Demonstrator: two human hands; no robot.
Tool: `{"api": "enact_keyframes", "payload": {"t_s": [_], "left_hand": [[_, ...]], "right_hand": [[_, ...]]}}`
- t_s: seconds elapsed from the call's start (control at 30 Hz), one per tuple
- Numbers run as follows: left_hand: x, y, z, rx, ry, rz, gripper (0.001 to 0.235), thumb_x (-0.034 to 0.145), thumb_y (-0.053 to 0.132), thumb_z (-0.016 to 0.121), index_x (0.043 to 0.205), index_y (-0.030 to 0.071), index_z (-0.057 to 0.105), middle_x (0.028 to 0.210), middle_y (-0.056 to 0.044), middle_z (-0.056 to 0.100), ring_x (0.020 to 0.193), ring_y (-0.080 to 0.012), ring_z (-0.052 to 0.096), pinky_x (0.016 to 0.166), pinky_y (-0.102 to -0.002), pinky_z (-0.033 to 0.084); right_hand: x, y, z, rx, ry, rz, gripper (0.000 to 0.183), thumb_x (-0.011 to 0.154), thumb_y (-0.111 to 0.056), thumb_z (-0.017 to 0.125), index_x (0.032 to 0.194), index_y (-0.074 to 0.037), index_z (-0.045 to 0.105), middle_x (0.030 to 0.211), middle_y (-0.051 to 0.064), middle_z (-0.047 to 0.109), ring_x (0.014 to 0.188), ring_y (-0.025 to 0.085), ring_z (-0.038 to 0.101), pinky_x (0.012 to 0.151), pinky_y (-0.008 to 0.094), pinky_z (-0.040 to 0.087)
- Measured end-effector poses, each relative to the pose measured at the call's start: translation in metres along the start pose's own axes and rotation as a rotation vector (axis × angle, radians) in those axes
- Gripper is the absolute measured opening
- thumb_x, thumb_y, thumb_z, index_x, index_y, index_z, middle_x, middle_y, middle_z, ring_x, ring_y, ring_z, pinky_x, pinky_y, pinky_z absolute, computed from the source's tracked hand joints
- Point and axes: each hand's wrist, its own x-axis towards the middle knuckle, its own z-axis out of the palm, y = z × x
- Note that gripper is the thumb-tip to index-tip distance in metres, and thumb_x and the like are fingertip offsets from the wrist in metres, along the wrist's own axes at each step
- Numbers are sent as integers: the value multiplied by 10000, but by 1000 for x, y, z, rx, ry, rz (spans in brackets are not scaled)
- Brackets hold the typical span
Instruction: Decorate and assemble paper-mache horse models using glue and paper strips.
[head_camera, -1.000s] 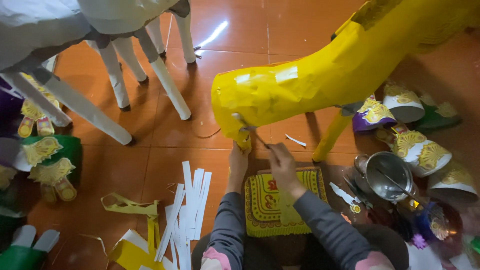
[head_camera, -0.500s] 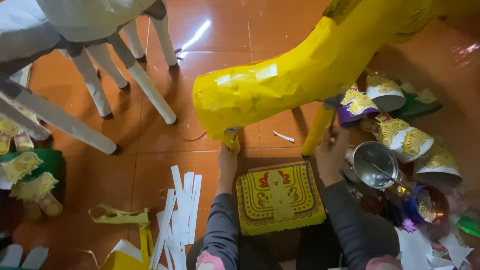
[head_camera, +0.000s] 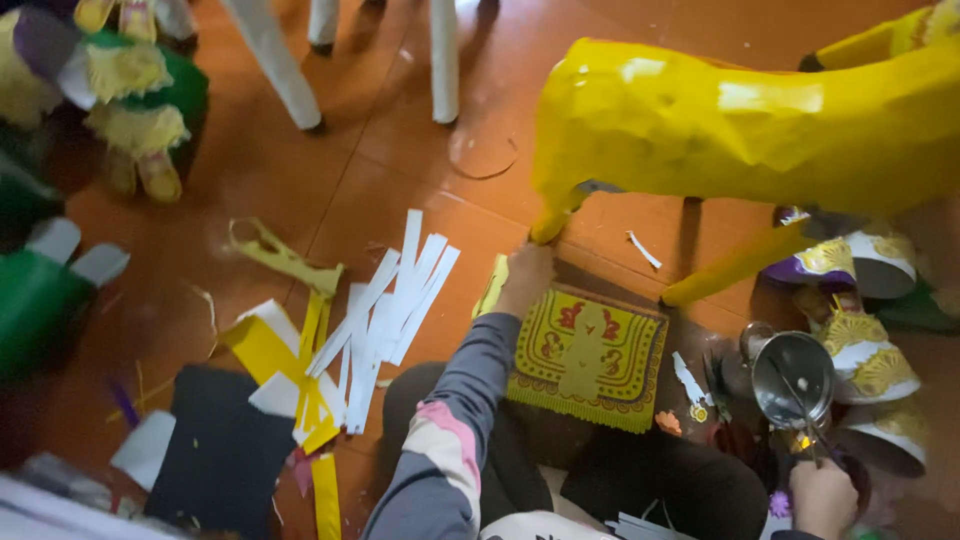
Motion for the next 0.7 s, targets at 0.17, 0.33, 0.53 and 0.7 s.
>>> {"api": "enact_keyframes", "payload": {"t_s": [0.17, 0.33, 0.53, 0.7], "left_hand": [[-39, 14, -39, -94, -326, 152, 465, 967, 141, 504, 1423, 110, 417, 1298, -133, 477, 1144, -331, 468, 1021, -496, 381], [-40, 17, -44, -46, -421, 179, 420, 951, 179, 576, 1361, 136, 495, 1309, -139, 559, 1210, -343, 499, 1084, -506, 347], [-23, 52, -20, -270, -434, 277, 307, 966, 162, 483, 1223, 83, 630, 1263, -133, 616, 1159, -338, 572, 937, -492, 445], [-91, 17, -101, -299, -44, 479, 313, 942, 54, 405, 1016, 16, 707, 998, -161, 727, 945, -327, 694, 795, -532, 543]], "right_hand": [[15, -37, -37, -96, -52, -149, 467, 847, -294, 531, 1225, -90, 712, 1107, 319, 719, 985, 546, 656, 807, 552, 512], [-30, -143, -98, 56, 14, -493, 220, 804, -130, 454, 830, 41, 590, 886, 344, 640, 892, 557, 543, 729, 561, 375], [-91, -247, -110, 102, -239, -760, 266, 955, -320, 495, 1009, -91, 618, 931, 140, 648, 836, 274, 609, 702, 382, 413], [-80, -283, -73, 65, -275, -940, 520, 887, -227, 593, 1398, -148, 534, 1357, 196, 534, 1278, 408, 515, 1045, 498, 441]]}}
